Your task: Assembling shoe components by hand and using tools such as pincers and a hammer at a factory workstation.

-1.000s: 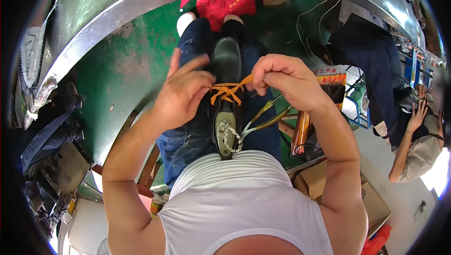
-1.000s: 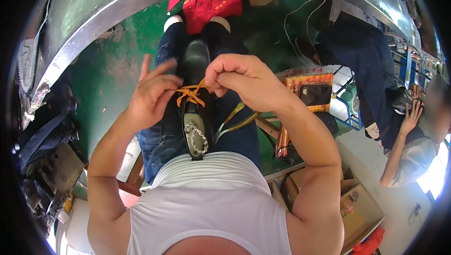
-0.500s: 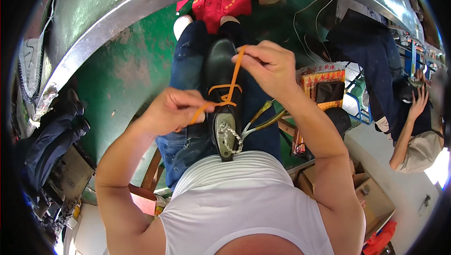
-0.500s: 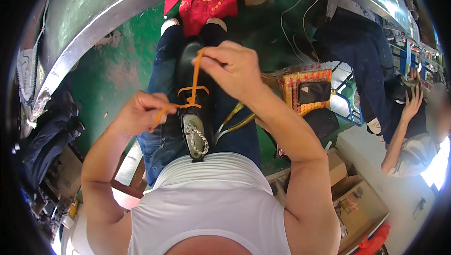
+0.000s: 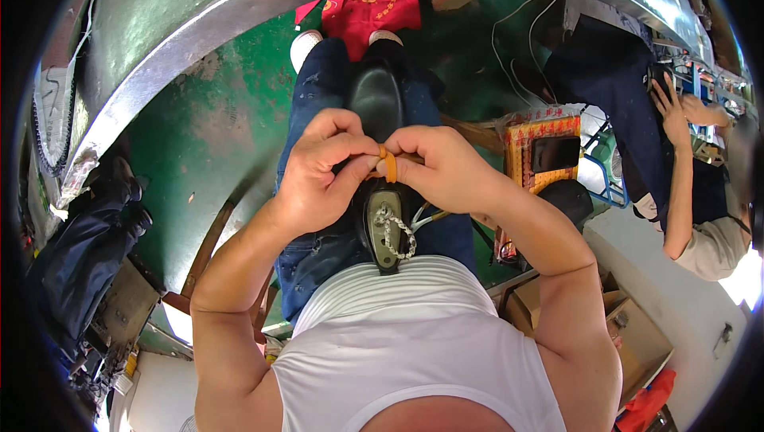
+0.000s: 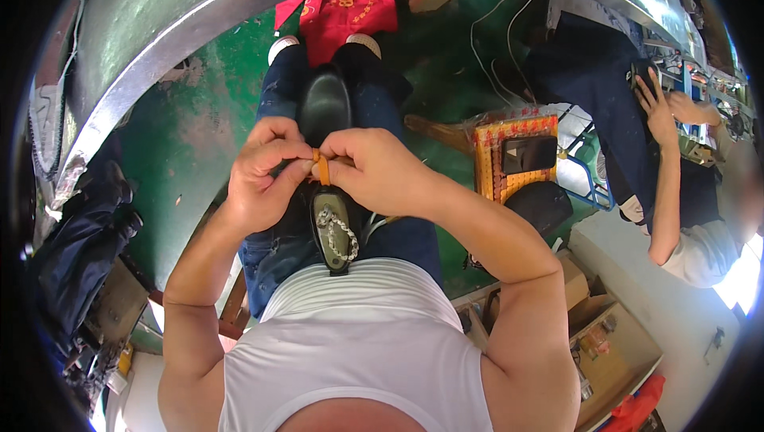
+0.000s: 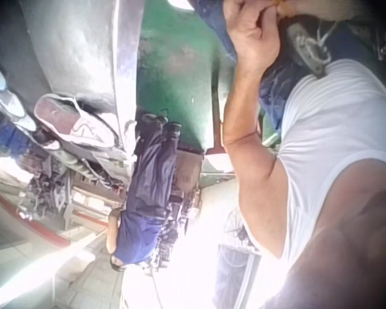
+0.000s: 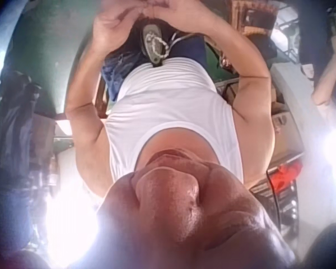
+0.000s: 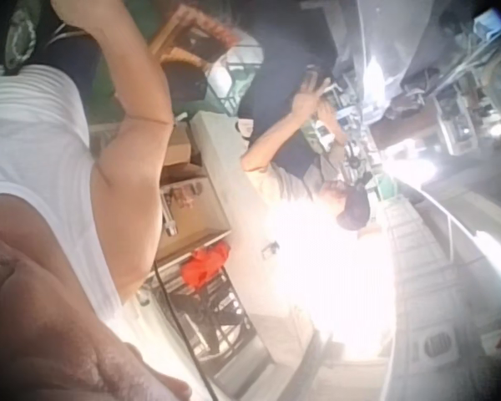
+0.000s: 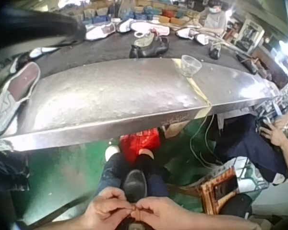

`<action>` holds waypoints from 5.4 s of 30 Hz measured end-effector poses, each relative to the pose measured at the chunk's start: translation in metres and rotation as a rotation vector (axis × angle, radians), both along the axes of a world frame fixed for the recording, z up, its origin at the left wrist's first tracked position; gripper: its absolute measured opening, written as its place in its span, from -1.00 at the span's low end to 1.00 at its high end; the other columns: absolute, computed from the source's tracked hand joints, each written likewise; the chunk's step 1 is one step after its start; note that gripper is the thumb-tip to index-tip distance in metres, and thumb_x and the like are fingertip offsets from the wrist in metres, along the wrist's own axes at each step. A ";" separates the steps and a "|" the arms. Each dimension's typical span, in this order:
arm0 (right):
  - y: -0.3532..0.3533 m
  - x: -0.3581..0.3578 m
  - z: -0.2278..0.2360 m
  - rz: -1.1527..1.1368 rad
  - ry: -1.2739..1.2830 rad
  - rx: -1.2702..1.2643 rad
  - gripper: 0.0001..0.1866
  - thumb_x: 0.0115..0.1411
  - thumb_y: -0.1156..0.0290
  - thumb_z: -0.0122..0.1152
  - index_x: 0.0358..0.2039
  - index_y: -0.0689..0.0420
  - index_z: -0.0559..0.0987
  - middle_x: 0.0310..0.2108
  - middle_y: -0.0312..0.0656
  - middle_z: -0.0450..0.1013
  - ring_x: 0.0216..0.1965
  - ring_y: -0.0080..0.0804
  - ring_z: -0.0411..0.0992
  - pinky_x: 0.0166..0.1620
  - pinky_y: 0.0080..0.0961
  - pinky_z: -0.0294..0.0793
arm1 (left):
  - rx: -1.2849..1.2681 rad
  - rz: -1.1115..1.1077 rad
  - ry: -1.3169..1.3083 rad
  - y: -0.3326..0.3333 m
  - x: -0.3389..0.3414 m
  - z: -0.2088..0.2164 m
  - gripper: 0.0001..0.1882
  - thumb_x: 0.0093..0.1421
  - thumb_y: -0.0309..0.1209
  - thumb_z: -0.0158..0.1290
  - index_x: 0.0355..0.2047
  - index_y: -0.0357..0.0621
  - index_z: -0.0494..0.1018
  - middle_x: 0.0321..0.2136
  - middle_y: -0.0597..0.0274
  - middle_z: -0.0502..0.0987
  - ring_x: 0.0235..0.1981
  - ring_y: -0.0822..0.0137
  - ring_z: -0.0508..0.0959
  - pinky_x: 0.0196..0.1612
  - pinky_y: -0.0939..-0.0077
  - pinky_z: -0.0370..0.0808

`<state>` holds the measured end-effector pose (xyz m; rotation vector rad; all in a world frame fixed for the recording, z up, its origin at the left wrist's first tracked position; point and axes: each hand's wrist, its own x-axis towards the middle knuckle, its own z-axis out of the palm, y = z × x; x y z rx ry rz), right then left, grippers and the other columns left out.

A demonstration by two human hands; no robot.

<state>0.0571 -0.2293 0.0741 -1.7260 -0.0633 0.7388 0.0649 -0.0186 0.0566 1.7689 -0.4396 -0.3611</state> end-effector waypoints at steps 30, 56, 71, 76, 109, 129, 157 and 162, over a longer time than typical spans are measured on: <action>-0.148 -0.139 -0.009 0.004 0.089 -0.241 -0.54 0.07 0.29 0.39 -0.05 0.22 0.52 -0.26 -0.24 0.54 -0.28 -0.48 0.50 -0.17 -0.55 0.48 | -0.303 0.230 0.577 0.029 0.003 -0.015 -0.02 0.11 0.35 0.03 0.28 -0.20 0.21 0.31 0.03 0.24 0.29 0.13 0.27 0.25 0.03 0.24; -0.007 -0.076 0.037 -0.112 -0.496 0.119 -0.61 0.16 0.50 0.25 0.00 0.23 0.40 -0.06 -0.07 0.56 -0.06 -0.21 0.55 0.01 -0.37 0.47 | -0.383 -0.258 0.263 0.040 -0.049 0.055 -0.17 0.23 -0.36 0.19 0.41 -0.08 0.00 0.22 0.19 0.32 0.23 0.36 0.28 0.31 0.38 0.15; 0.011 -0.127 0.027 -0.118 0.169 0.403 -0.75 0.36 0.38 0.05 -0.06 0.28 0.47 -0.29 -0.23 0.52 -0.36 -0.54 0.46 -0.27 -0.55 0.49 | -0.313 0.053 0.225 0.027 -0.049 0.023 -0.44 0.40 -0.13 -0.06 0.32 -0.04 0.14 0.03 0.28 0.44 0.06 0.43 0.38 0.20 0.46 0.25; 0.010 -0.127 0.029 -0.166 0.247 0.465 -0.75 0.35 0.40 0.06 -0.06 0.30 0.46 -0.22 -0.17 0.52 -0.27 -0.49 0.49 -0.18 -0.51 0.50 | -0.015 0.128 -0.165 0.024 -0.039 0.008 -0.43 0.40 -0.11 -0.07 0.32 -0.07 0.16 0.22 0.11 0.31 0.25 0.29 0.27 0.30 0.37 0.15; -0.018 -0.133 0.032 0.054 -0.507 -0.536 -0.76 0.28 0.33 0.10 -0.13 0.22 0.47 -0.26 0.15 0.48 -0.23 0.20 0.47 -0.21 -0.04 0.44 | -0.324 0.244 0.259 0.003 -0.061 0.022 -0.51 0.27 -0.40 0.15 0.19 -0.17 0.33 0.01 0.27 0.45 0.04 0.45 0.41 0.14 0.46 0.34; -0.015 -0.163 0.041 -0.104 -0.991 0.320 -0.59 0.00 0.46 0.44 -0.19 0.11 0.40 -0.08 0.00 0.48 -0.08 0.01 0.46 0.02 -0.15 0.42 | 0.003 0.000 -0.986 -0.002 -0.164 0.067 -0.71 -0.05 -0.31 0.31 -0.27 0.00 0.63 -0.09 0.33 0.58 -0.03 0.15 0.44 -0.18 0.19 0.53; -0.057 -0.140 0.002 0.250 -0.552 -0.441 -0.47 0.12 0.53 0.16 0.12 0.39 0.34 -0.13 0.15 0.42 -0.05 0.09 0.41 -0.02 -0.16 0.43 | -0.180 0.079 0.615 -0.003 -0.100 -0.036 -0.17 0.10 -0.54 0.07 0.38 -0.24 0.03 0.20 0.07 0.33 0.20 0.31 0.34 0.24 0.50 0.25; -0.048 -0.120 0.013 0.359 -0.716 -0.577 -0.39 0.08 0.56 0.16 0.17 0.43 0.28 -0.04 0.16 0.36 0.06 0.10 0.34 -0.02 -0.15 0.45 | -0.225 0.080 0.597 -0.012 -0.120 -0.052 0.00 0.06 -0.63 0.05 0.44 -0.17 -0.26 0.33 0.05 0.12 0.31 0.31 0.17 0.31 0.48 0.11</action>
